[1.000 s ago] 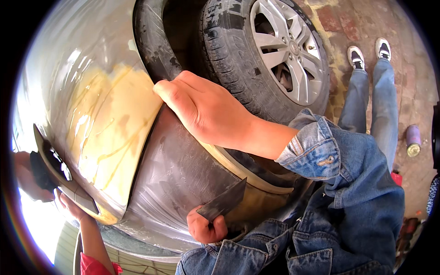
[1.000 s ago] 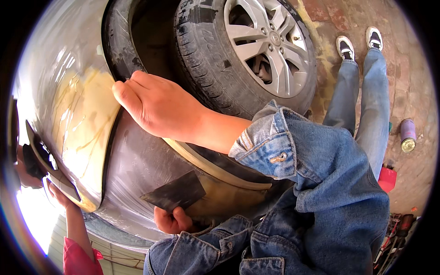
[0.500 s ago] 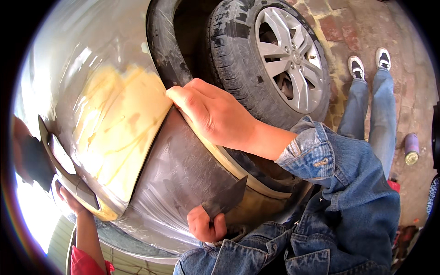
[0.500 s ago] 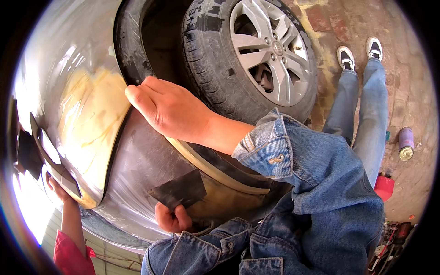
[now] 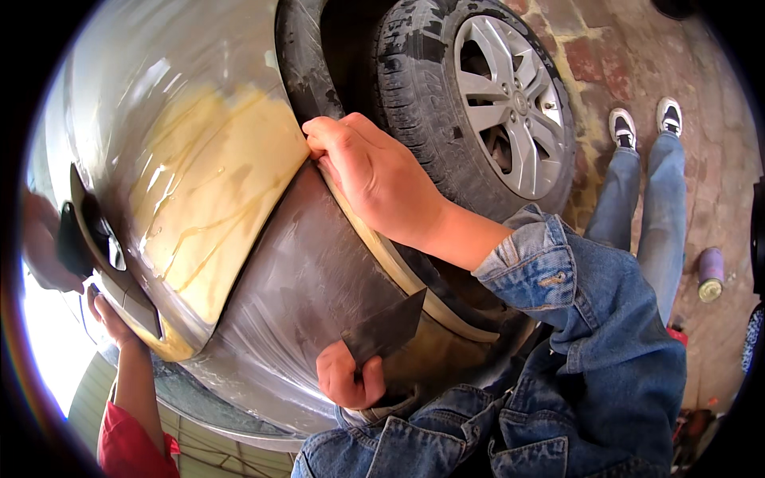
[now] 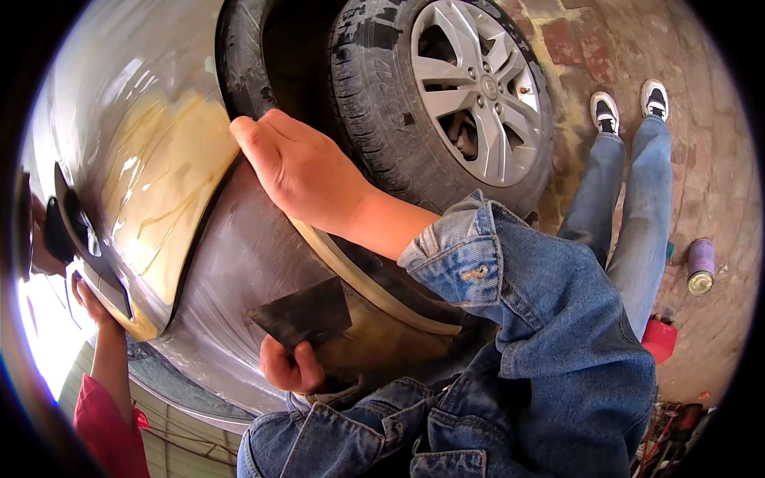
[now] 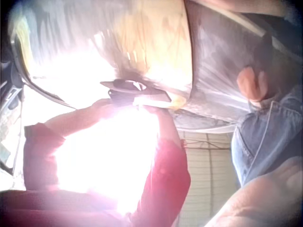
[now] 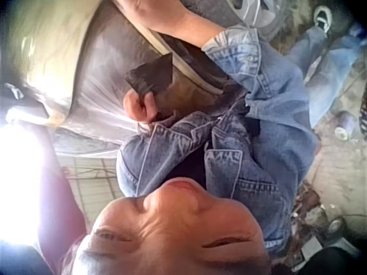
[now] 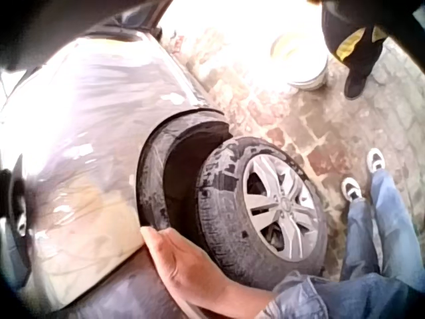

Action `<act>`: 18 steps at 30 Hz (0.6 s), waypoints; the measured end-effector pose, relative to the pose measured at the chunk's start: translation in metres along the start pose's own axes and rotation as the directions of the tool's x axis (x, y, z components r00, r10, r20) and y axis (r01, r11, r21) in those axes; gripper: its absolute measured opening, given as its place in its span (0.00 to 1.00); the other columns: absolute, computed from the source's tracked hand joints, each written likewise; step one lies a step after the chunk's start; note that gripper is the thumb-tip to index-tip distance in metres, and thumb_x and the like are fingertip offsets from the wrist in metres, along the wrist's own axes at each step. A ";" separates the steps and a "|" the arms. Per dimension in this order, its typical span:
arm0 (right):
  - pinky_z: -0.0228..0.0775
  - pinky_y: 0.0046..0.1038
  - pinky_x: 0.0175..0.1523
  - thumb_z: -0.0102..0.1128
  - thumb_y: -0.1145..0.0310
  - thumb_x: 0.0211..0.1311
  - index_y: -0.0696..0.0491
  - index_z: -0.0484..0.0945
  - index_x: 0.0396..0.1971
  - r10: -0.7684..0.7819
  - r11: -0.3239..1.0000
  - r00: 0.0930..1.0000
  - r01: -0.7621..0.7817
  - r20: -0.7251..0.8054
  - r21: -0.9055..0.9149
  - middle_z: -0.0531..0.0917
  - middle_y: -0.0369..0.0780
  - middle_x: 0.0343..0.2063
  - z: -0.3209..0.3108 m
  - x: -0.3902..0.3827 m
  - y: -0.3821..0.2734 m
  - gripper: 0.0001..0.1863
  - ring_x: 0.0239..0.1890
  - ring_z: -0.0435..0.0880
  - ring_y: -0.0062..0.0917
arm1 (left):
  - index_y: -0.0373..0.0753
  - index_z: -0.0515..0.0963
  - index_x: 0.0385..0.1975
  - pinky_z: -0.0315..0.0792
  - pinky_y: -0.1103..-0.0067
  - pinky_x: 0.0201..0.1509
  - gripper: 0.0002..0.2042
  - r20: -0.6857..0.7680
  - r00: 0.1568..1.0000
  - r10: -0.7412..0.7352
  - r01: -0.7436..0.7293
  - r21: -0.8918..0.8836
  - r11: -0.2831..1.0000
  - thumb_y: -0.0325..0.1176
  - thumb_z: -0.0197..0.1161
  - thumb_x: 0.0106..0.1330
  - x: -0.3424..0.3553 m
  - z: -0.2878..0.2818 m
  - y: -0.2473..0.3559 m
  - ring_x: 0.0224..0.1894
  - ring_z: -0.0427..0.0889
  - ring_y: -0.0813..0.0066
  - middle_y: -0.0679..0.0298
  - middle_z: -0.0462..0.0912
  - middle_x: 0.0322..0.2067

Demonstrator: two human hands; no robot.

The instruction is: The person applies a beige body filler to the rear quarter panel of a silver car using a metal spreader. They smooth the filler over the surface and along the wheel arch, working to create an even layer.

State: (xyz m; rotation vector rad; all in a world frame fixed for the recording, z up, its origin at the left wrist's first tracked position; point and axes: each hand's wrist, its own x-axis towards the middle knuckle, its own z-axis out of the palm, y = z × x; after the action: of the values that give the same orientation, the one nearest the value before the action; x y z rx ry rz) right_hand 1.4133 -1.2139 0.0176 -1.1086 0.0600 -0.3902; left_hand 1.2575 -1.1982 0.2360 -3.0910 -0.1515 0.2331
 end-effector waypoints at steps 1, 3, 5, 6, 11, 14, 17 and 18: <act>0.73 0.28 0.34 0.53 0.79 0.59 0.61 0.68 0.49 0.004 1.000 1.000 -0.004 -0.012 0.019 0.73 0.40 0.27 0.000 -0.002 0.000 0.17 0.31 0.76 0.30 | 0.32 0.79 0.27 0.73 0.72 0.39 0.10 -0.002 1.000 -0.005 0.005 0.013 1.000 0.22 0.65 0.41 -0.001 -0.001 0.000 0.31 0.80 0.58 0.52 0.83 0.30; 0.73 0.27 0.36 0.53 0.81 0.58 0.60 0.67 0.50 0.009 0.999 0.999 -0.007 -0.035 0.050 0.74 0.40 0.29 0.000 -0.003 -0.002 0.18 0.32 0.77 0.30 | 0.32 0.79 0.27 0.73 0.72 0.39 0.10 -0.001 1.000 -0.015 0.015 0.038 0.999 0.21 0.64 0.41 -0.003 -0.002 0.000 0.32 0.80 0.58 0.52 0.83 0.30; 0.74 0.26 0.40 0.55 0.86 0.57 0.60 0.66 0.52 0.009 0.997 0.998 -0.005 -0.055 0.074 0.77 0.41 0.33 -0.001 -0.002 -0.004 0.22 0.34 0.78 0.29 | 0.32 0.80 0.27 0.73 0.72 0.40 0.10 0.022 1.000 -0.003 0.002 0.040 0.999 0.22 0.65 0.41 0.000 -0.003 0.001 0.32 0.80 0.58 0.52 0.83 0.30; 0.74 0.25 0.40 0.55 0.86 0.58 0.59 0.66 0.52 0.018 0.997 1.000 -0.016 -0.022 0.080 0.77 0.41 0.33 -0.001 -0.004 -0.003 0.21 0.34 0.78 0.28 | 0.32 0.80 0.27 0.73 0.72 0.40 0.10 0.034 0.999 -0.003 0.002 0.044 0.999 0.22 0.65 0.41 0.000 -0.003 0.002 0.32 0.80 0.58 0.52 0.83 0.30; 0.73 0.23 0.37 0.54 0.85 0.60 0.59 0.66 0.52 0.003 0.996 0.998 -0.008 0.058 0.089 0.77 0.40 0.35 -0.005 -0.003 0.002 0.20 0.31 0.77 0.24 | 0.31 0.80 0.27 0.73 0.72 0.39 0.10 0.000 0.999 -0.041 0.041 0.003 0.999 0.23 0.67 0.42 -0.004 -0.001 0.001 0.32 0.80 0.57 0.52 0.83 0.30; 0.74 0.23 0.36 0.54 0.86 0.59 0.59 0.66 0.52 -0.002 0.995 0.998 -0.003 0.056 0.096 0.77 0.40 0.35 -0.003 -0.004 0.001 0.20 0.31 0.77 0.24 | 0.31 0.79 0.27 0.73 0.72 0.38 0.10 -0.001 0.999 -0.051 0.051 0.021 0.998 0.23 0.67 0.43 -0.004 -0.003 0.000 0.31 0.80 0.57 0.52 0.83 0.29; 0.74 0.23 0.36 0.55 0.86 0.58 0.59 0.66 0.53 -0.035 0.996 0.999 0.034 0.005 0.076 0.78 0.41 0.35 -0.001 -0.006 0.003 0.22 0.31 0.77 0.24 | 0.31 0.79 0.27 0.73 0.72 0.38 0.10 0.004 0.998 -0.056 0.056 0.016 0.998 0.24 0.67 0.43 -0.005 -0.002 0.000 0.31 0.80 0.57 0.53 0.83 0.28; 0.74 0.23 0.36 0.55 0.86 0.58 0.59 0.65 0.54 -0.056 0.996 0.998 0.057 -0.022 0.062 0.78 0.41 0.35 0.000 -0.006 0.004 0.23 0.31 0.77 0.24 | 0.31 0.79 0.27 0.73 0.72 0.38 0.10 0.005 0.998 -0.061 0.061 0.010 0.998 0.24 0.67 0.43 -0.004 -0.002 0.001 0.31 0.80 0.57 0.53 0.83 0.28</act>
State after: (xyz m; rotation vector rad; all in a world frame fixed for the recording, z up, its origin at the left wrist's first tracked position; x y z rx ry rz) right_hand 1.4089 -1.2107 0.0131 -1.0463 0.0341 -0.4516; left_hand 1.2538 -1.1993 0.2389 -3.0702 -0.2442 0.2395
